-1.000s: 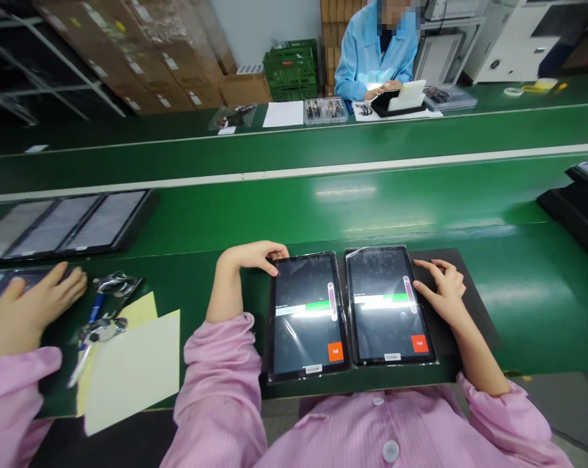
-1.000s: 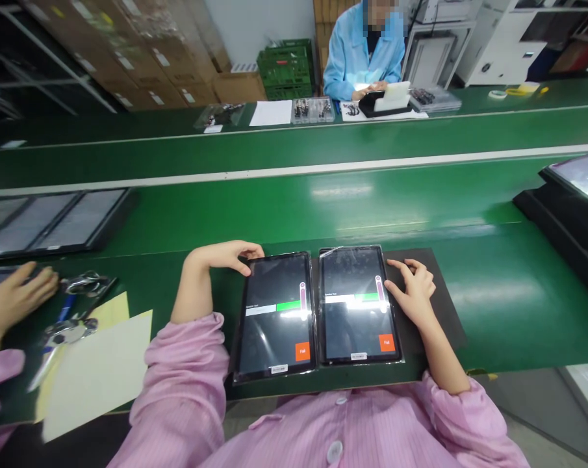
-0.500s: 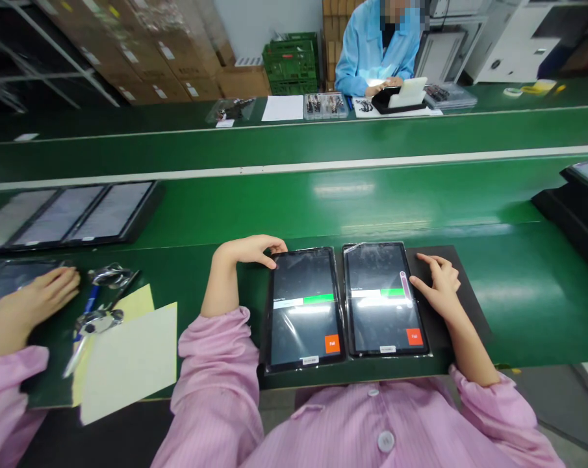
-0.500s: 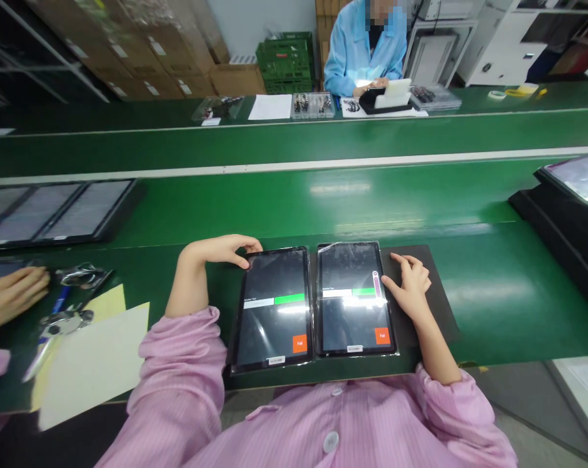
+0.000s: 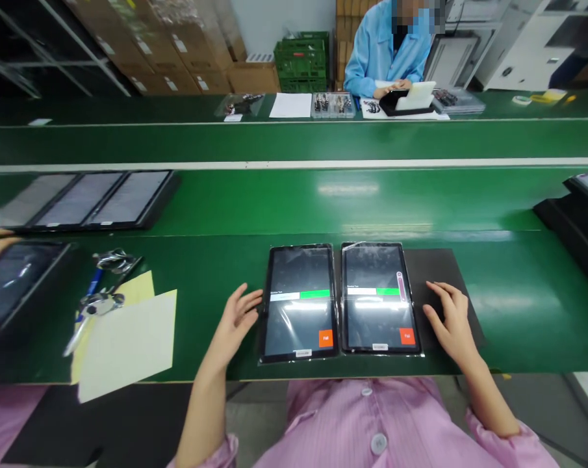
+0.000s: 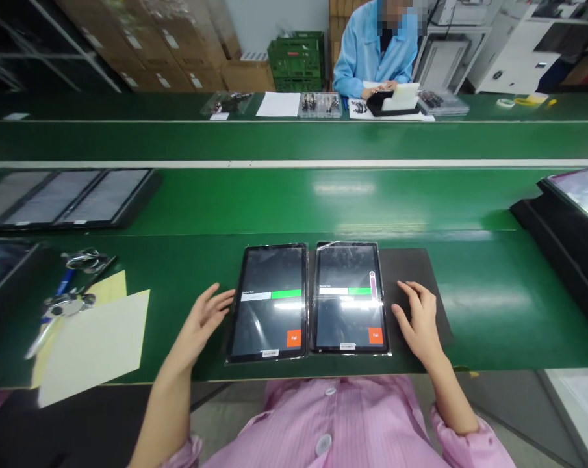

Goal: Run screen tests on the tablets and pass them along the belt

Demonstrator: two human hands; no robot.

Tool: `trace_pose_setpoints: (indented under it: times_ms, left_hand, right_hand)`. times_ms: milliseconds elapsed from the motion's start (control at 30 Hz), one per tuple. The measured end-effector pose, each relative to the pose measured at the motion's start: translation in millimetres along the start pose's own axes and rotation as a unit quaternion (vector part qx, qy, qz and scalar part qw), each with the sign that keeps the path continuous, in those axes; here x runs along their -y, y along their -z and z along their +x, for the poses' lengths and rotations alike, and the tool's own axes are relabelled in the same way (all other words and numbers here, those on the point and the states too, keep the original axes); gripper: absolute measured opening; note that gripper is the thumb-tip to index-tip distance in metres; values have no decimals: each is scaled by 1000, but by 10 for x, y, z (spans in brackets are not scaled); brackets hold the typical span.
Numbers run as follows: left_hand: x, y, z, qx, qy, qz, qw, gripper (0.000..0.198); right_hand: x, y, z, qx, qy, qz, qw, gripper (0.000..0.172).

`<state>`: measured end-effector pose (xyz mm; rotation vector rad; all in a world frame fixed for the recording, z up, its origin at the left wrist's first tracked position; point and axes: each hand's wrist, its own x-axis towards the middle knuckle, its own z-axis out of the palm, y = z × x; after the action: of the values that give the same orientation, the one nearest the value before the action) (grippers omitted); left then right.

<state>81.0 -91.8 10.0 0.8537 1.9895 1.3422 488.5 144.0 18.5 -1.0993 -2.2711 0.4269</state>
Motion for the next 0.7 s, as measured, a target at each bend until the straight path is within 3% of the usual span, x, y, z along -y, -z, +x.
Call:
trace_pose_setpoints:
  times_ms: [100,200,533,700]
  left_hand:
    - [170,-174,-154,-45,13,-31,998,85]
    - [174,-244,-153,-58,22,-36,997,83]
    - [224,-410,-266,-105,-25,-48,993,73]
    - [284,-467,-308,-109,-72,-90,987,72]
  right_hand:
    - [100,-23,-6,-57,18,6,998,44]
    - [300,-52,18,-75,74,3,994,41]
    - [840,-71,13,37,240,-11,970,46]
    - [917,-164,-66,60,257,-40,964,48]
